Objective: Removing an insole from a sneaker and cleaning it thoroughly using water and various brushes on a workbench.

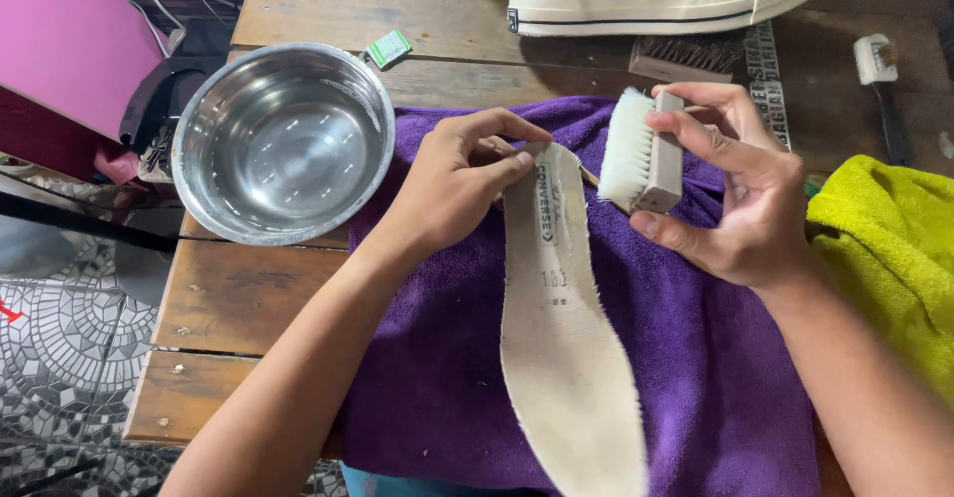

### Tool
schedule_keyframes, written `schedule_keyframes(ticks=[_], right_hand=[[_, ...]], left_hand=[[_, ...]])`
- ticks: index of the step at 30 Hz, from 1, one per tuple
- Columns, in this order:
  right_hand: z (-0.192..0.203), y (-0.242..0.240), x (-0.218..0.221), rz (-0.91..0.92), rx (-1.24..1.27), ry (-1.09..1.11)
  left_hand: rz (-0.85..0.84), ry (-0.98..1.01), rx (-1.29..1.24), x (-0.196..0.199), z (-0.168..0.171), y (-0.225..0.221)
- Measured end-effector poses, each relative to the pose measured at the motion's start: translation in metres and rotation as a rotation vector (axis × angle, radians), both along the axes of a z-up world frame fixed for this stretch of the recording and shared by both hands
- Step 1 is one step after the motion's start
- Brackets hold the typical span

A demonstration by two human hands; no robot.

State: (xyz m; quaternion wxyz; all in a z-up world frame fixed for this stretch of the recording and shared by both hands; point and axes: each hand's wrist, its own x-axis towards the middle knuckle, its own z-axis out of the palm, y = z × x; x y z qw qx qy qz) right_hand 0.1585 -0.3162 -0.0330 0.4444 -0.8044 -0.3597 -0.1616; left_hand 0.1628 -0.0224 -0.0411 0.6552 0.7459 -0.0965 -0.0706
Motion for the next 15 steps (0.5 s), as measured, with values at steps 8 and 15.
schedule_keyframes(ticks=[8, 15], right_hand=[[0.011, 0.015, -0.012, 0.002, -0.038, 0.141], [0.065, 0.064, -0.008, 0.112, -0.087, 0.033]], left_hand=[[0.012, -0.672, 0.419, 0.001, -0.029, -0.004], [0.081, -0.833, 0.703, 0.009, -0.05, -0.001]])
